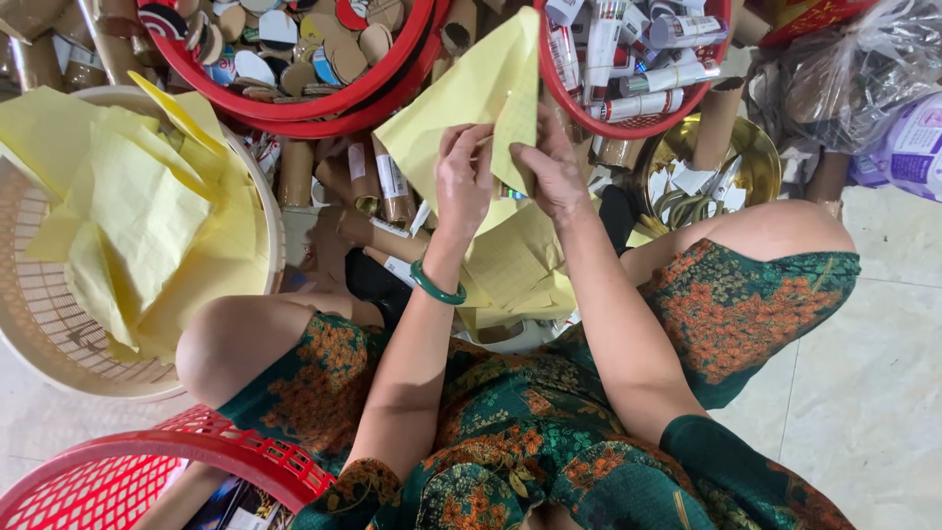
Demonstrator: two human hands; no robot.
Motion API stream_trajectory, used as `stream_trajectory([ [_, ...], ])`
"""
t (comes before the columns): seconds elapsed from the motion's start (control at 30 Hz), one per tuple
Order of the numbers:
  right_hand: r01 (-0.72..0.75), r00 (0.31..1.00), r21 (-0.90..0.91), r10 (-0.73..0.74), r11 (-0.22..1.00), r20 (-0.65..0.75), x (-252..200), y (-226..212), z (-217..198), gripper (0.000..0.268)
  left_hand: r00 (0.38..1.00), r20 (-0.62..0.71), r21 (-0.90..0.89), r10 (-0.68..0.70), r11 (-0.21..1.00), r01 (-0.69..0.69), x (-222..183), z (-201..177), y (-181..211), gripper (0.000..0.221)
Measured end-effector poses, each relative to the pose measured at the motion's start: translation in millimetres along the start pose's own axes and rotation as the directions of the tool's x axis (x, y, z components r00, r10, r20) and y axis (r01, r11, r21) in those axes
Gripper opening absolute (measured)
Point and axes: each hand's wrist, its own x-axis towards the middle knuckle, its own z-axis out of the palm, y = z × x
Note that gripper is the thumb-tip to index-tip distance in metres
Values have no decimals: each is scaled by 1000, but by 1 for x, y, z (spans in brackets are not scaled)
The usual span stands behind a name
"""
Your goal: Wrapping small cylindrical products in yellow paper and placing them inside cardboard tubes.
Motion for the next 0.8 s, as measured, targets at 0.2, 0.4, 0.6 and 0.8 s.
stream_trajectory([
  [0.2,31,971,160,8,987,-239,10,-35,-22,62,895,-304,35,326,943,-331,19,-26,5,22],
  [0.4,-48,987,485,117,873,-113,7,-29,-12,58,932,158,-839,-326,453,301,24,-3,-84,39],
  [0.6,28,999,-345,-32,938,-8,-8,-24,37,74,627,434,-606,-647,305,734,13,4,-1,63],
  [0.8,252,949,-815,-299,521,103,-27,-18,69,68,845,277,-750,-457,447,487,1,32,-65,66],
])
